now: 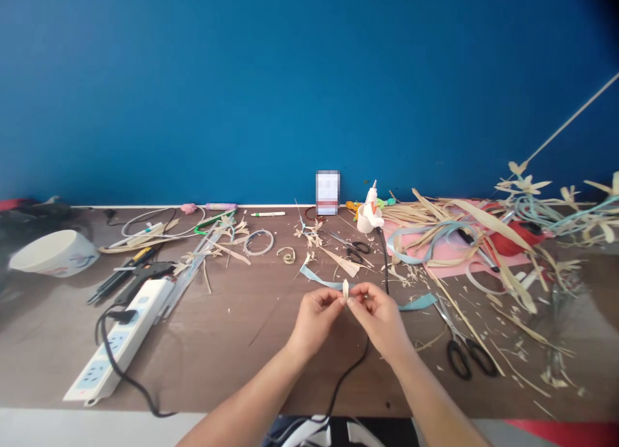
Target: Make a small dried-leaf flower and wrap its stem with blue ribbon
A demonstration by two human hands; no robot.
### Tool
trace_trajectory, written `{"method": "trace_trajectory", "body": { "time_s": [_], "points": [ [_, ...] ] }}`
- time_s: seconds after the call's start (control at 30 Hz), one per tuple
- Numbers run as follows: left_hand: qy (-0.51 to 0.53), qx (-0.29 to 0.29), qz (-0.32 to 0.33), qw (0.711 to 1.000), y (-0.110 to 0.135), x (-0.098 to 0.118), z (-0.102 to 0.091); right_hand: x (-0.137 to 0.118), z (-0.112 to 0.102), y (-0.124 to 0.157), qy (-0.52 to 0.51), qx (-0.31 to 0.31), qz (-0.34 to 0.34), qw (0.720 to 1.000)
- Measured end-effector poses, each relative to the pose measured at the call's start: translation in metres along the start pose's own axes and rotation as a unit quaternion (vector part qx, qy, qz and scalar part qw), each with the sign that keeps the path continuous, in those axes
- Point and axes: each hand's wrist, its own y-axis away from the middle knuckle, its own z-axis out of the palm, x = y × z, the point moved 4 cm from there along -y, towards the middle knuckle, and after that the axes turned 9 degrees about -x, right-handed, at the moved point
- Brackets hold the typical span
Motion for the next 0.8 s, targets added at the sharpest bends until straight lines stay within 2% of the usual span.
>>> {"method": "trace_trajectory", "body": {
  "time_s": [0.13,0.3,0.6,0.8],
  "points": [
    [-0.063,0.001,0.02,0.998,0.002,0.003,0.003,-0.002,0.002,-0.003,0.03,-0.018,-0.014,0.999],
    [-0.078,0.009,0.023,0.997,0.005,0.003,0.004,0.003,0.005,-0.002,0.032,-0.015,-0.006,0.999],
    [0.011,-0.019,-0.018,1.0,0.003,-0.007,0.005,0.0,0.002,-0.004,0.025,-0.012,0.001,1.0],
    [0.073,-0.028,-0.031,0.996,-0.005,-0.005,0.007,-0.001,0.001,-0.008,0.022,-0.016,-0.001,1.0]
  ]
}}
